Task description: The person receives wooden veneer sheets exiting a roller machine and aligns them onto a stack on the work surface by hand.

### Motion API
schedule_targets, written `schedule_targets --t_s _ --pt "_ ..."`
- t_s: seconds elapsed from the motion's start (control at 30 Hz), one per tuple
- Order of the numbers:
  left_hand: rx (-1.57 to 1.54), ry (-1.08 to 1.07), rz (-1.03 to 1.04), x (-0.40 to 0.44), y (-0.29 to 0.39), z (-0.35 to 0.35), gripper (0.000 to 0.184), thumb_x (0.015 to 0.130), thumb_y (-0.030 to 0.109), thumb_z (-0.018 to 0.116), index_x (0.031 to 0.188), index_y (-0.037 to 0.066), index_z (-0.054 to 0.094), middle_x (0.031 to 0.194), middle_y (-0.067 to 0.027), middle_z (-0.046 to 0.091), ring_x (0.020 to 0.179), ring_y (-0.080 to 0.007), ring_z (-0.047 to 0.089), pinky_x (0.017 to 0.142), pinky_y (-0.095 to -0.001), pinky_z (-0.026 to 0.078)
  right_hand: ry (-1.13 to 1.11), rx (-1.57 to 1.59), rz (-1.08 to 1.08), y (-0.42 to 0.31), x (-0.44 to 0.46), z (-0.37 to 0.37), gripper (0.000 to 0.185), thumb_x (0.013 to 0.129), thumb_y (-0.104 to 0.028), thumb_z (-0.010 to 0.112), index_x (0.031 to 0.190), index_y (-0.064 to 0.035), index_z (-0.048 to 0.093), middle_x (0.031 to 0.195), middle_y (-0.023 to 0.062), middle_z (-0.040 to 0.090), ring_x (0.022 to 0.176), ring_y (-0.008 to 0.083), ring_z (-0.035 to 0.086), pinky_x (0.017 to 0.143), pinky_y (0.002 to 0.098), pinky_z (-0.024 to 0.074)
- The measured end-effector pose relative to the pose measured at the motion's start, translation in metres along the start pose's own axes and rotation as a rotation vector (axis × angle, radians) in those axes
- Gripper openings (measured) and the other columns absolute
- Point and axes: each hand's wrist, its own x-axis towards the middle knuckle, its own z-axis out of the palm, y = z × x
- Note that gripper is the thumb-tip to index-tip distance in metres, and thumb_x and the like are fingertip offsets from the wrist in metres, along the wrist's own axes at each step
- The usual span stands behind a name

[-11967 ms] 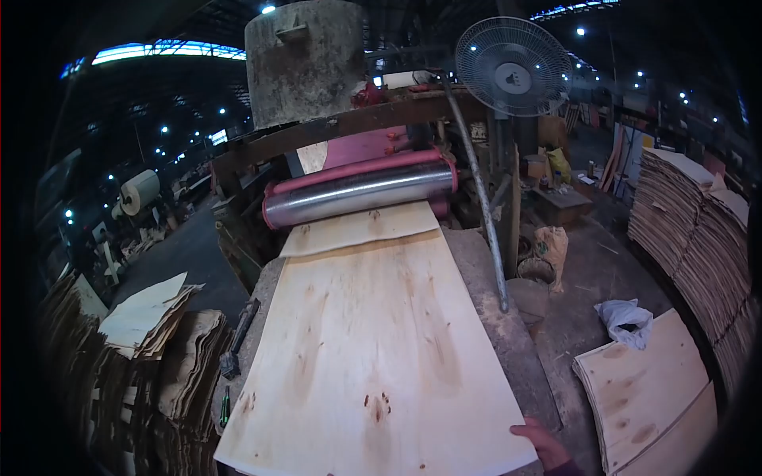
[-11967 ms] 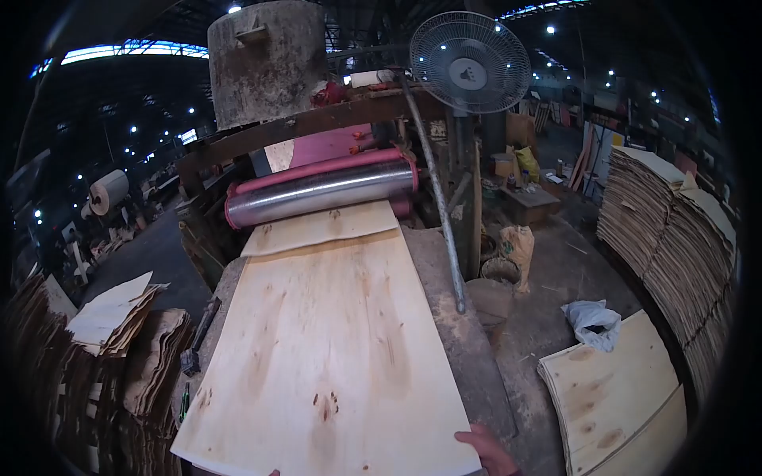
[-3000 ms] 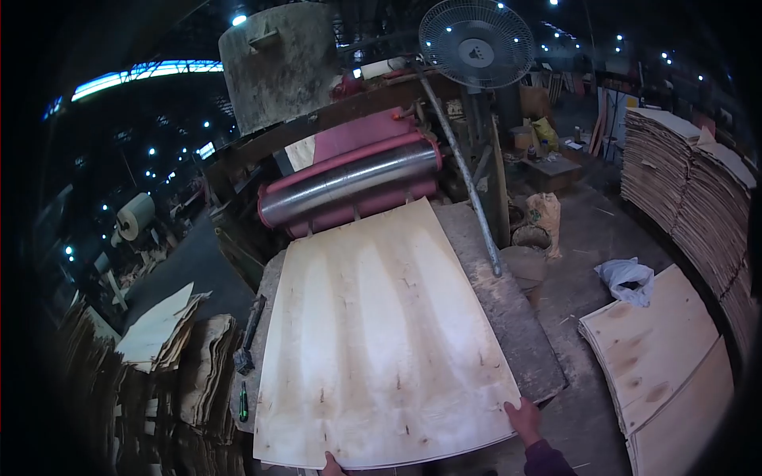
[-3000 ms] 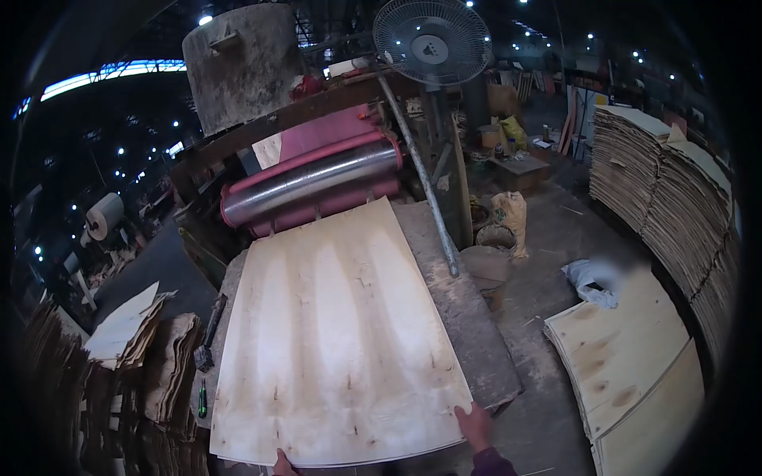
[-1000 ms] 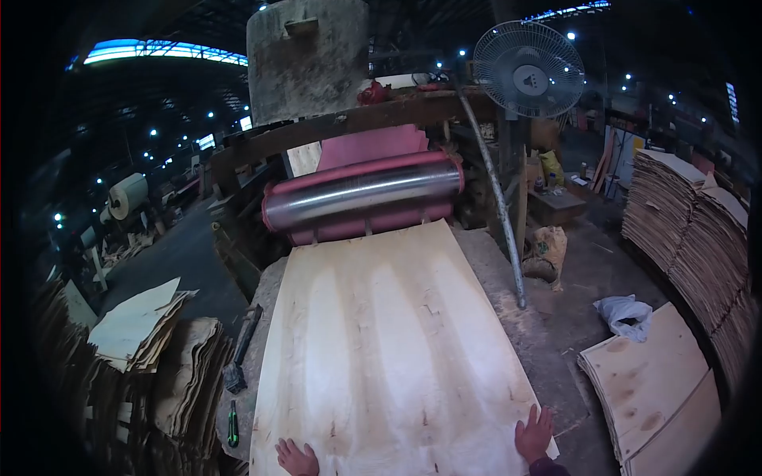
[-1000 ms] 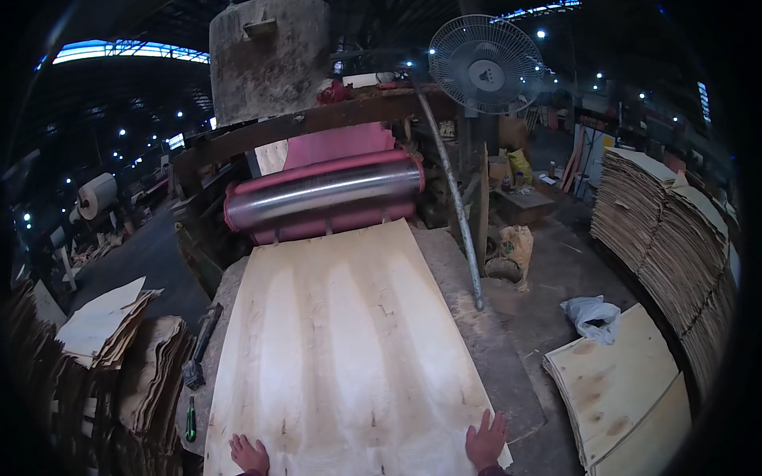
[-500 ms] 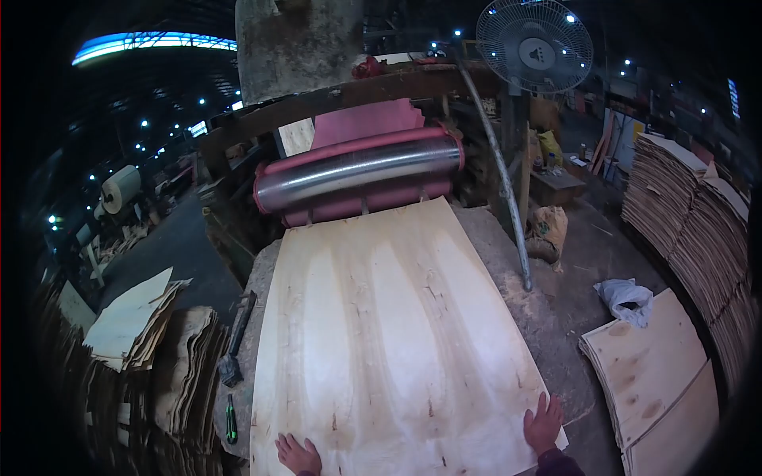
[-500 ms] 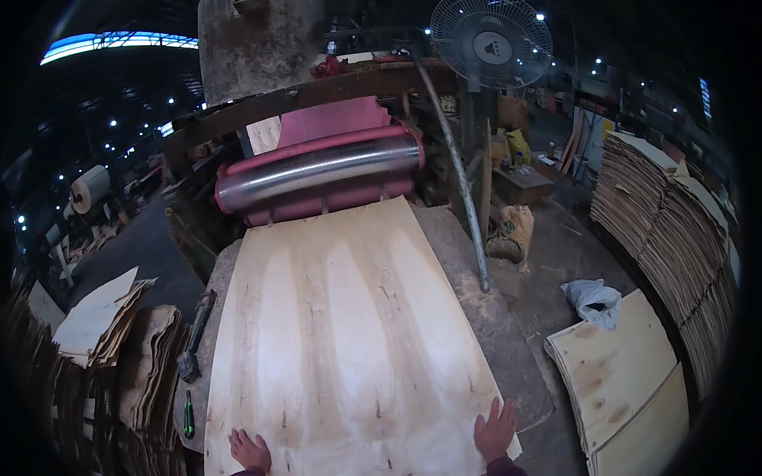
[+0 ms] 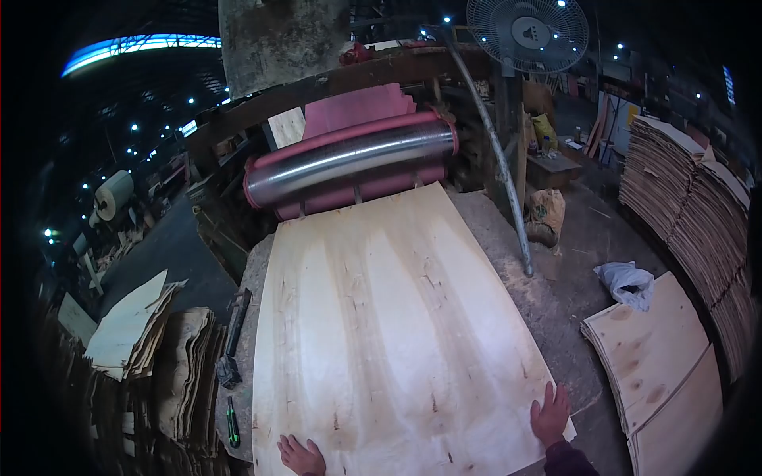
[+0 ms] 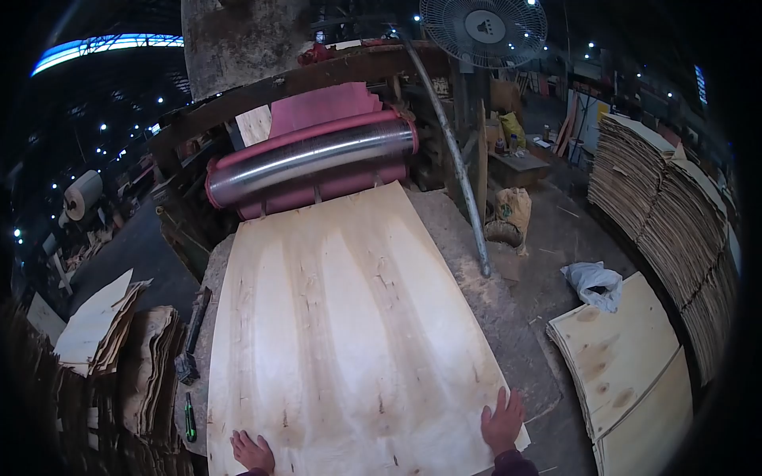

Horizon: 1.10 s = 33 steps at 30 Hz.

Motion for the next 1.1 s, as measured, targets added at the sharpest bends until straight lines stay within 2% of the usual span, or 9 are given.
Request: schedule_targets --t_s 0.23,0.43,0.53,0.93,1.1 --pt "-0.042 0.034 0.016 -0.001 -0.002 0.002 0.059 0.094 0.039 0.050 0.132 -0.005 0.048 0.141 -0.0280 0.042 0.131 -0.0437 0.037 0.108 -0.0527 0.032 0.010 0.013 -0.010 0.000 -0.001 -0.003 0.069 0.082 -0.030 0.064 0.141 -0.0047 0.040 0.141 0.0272 0.038 0.134 0.0436 0.035 0.109 0.0548 0.0270" --pt "-0.038 -0.005 -0.006 -0.001 0.000 0.000 0.060 0.095 0.042 0.046 0.135 -0.004 0.046 0.144 -0.0272 0.040 0.134 -0.0431 0.035 0.110 -0.0530 0.030 0.010 0.013 -0.024 -0.002 -0.001 -0.006 0.067 0.083 -0.029 0.063 0.141 -0.0032 0.040 0.140 0.0288 0.039 0.130 0.0464 0.037 0.109 0.0560 0.0266" --pt "-0.031 -0.023 -0.021 -0.001 -0.001 0.002 0.061 0.096 0.042 0.045 0.136 -0.004 0.045 0.145 -0.0268 0.039 0.135 -0.0429 0.034 0.111 -0.0528 0.029 -0.024 0.009 0.017 0.000 0.000 -0.002 0.069 0.083 -0.032 0.063 0.141 -0.0053 0.040 0.142 0.0271 0.038 0.134 0.0430 0.034 0.109 0.0567 0.0252" --pt "-0.004 -0.098 -0.031 -0.002 0.005 -0.015 0.064 0.098 0.043 0.040 0.140 -0.005 0.040 0.148 -0.0267 0.035 0.138 -0.0411 0.031 0.113 -0.0504 0.027 -0.003 0.030 0.017 0.001 -0.001 -0.002 0.067 0.083 -0.033 0.064 0.141 -0.0058 0.042 0.143 0.0248 0.039 0.134 0.0422 0.034 0.109 0.0550 0.0262" --pt "0.002 -0.117 -0.034 -0.004 0.006 -0.016 0.065 0.098 0.043 0.039 0.141 -0.006 0.039 0.149 -0.0265 0.034 0.139 -0.0408 0.030 0.113 -0.0496 0.027 -0.005 0.032 0.012 -0.001 -0.002 -0.004 0.068 0.084 -0.032 0.063 0.142 -0.0069 0.039 0.143 0.0273 0.038 0.133 0.0443 0.035 0.109 0.0556 0.0264"
